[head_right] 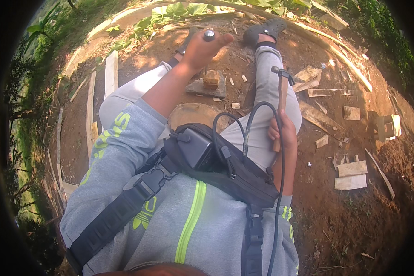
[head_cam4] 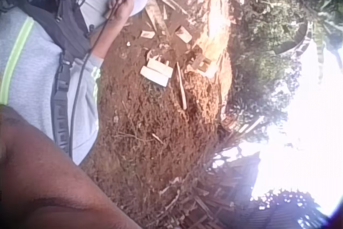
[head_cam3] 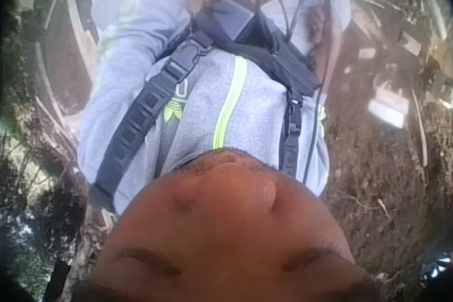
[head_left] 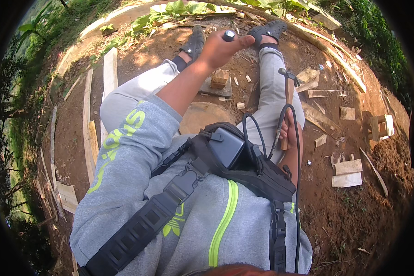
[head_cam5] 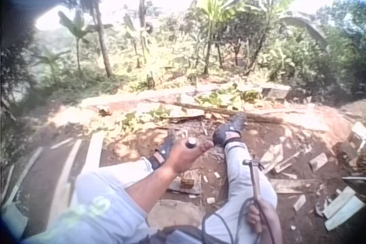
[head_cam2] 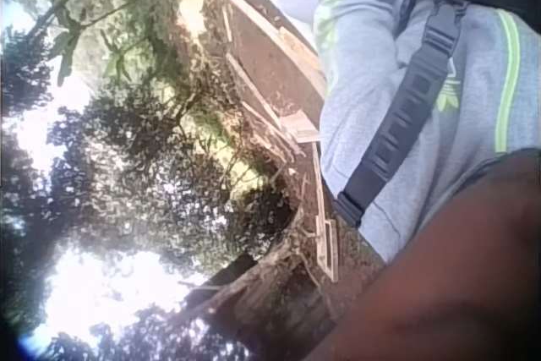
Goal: The person shapes a piece of wood using a hammer and a chisel while sitting on the ground.
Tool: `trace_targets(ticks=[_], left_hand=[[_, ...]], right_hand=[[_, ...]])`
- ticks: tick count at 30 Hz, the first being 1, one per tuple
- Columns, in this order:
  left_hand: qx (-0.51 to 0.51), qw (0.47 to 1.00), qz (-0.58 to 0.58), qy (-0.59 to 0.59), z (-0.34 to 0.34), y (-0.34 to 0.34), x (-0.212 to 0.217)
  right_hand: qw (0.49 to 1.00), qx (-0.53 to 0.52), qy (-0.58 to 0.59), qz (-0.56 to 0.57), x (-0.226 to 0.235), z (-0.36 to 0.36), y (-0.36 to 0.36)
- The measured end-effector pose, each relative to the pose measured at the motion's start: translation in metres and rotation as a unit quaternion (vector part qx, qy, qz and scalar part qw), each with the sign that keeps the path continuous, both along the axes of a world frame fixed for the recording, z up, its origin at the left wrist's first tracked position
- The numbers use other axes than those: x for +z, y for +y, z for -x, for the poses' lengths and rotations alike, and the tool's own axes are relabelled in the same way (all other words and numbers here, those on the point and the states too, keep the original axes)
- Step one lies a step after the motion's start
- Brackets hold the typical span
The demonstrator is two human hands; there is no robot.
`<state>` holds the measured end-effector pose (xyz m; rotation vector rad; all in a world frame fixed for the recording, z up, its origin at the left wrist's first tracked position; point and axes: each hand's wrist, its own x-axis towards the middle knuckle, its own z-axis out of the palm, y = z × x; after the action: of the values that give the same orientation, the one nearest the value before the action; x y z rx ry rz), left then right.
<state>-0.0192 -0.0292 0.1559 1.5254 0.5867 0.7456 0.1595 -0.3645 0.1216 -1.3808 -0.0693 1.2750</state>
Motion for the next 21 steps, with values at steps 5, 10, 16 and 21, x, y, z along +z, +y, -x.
trace_targets(ticks=[5,10,16,21], left_hand=[[-0.002,1.000,-0.009,0.026,0.001,0.000,0.000],[0.008,0.999,-0.007,0.032,0.001,0.000,0.002],[0.033,0.998,-0.020,0.056,0.002,-0.006,0.010],[0.030,0.997,-0.030,0.068,0.001,-0.008,0.017]], right_hand=[[1.000,-0.007,-0.002,0.007,0.001,0.002,0.000],[0.999,-0.023,0.003,0.023,0.009,0.006,0.004],[1.000,-0.018,-0.009,0.015,0.007,0.007,0.005],[0.999,-0.014,-0.024,0.025,0.004,0.005,-0.001]])
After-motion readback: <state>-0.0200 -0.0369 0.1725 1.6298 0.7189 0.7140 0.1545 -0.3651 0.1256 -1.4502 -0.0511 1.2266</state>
